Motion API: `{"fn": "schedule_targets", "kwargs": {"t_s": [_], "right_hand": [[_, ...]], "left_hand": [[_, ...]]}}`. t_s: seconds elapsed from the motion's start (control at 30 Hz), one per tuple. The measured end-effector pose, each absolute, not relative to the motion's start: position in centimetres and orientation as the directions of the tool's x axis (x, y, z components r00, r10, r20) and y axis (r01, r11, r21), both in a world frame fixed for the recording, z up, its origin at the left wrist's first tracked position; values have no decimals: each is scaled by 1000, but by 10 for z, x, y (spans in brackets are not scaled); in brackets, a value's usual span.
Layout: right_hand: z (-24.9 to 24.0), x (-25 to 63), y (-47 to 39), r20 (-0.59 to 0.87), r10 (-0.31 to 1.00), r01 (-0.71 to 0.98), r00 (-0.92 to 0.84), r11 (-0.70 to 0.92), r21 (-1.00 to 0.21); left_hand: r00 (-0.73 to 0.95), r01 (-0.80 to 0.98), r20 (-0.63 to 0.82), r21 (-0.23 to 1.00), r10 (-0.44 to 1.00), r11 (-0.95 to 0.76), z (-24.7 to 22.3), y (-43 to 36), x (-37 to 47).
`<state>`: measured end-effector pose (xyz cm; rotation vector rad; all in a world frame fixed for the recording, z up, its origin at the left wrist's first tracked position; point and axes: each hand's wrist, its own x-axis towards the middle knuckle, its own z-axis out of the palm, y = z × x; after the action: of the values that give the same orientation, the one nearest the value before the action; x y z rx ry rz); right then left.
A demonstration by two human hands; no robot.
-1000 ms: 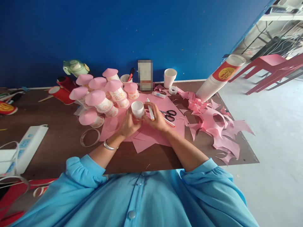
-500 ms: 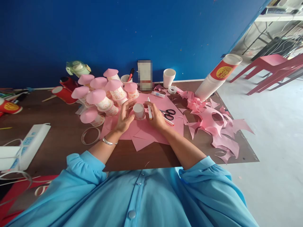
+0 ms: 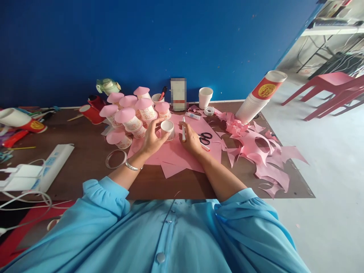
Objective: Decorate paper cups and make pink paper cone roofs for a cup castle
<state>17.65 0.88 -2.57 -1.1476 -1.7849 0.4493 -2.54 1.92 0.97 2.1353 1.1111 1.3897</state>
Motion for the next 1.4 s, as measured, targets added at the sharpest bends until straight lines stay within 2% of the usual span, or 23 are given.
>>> {"fn": "schedule_targets", "kwargs": {"t_s": [0.17,0.27,0.6,0.77,0.93,1.13,1.3,1.4], "right_hand": [[-27,177,9,524,836,560,-162,515,-649],[-28,177,10,537,823,573,-186,535,-621],[-32,177,13,527,829,562,-186,530,-635],[-30,178,11,528,828,583,-188,526,-619],[-26,176,8,552,802,615,-230,559,-556],[-24,172,2,521,792,637,-320,586,-500],[-15,168,-3,540,770,692,-341,594,-411],[3,167,-4,487,785,737,-383,578,-351]], "left_hand": [[265,550,631,521,729,-652,17,12,-38],[244,604,643,485,726,-633,13,11,-48],[138,713,655,455,743,-534,-11,15,-77],[125,670,625,519,770,-530,-9,11,-79],[137,653,632,522,763,-549,-1,1,-72],[190,687,660,440,727,-579,19,-16,-73],[210,725,626,416,751,-549,19,-18,-81],[245,719,591,422,769,-553,20,-11,-77]]}}
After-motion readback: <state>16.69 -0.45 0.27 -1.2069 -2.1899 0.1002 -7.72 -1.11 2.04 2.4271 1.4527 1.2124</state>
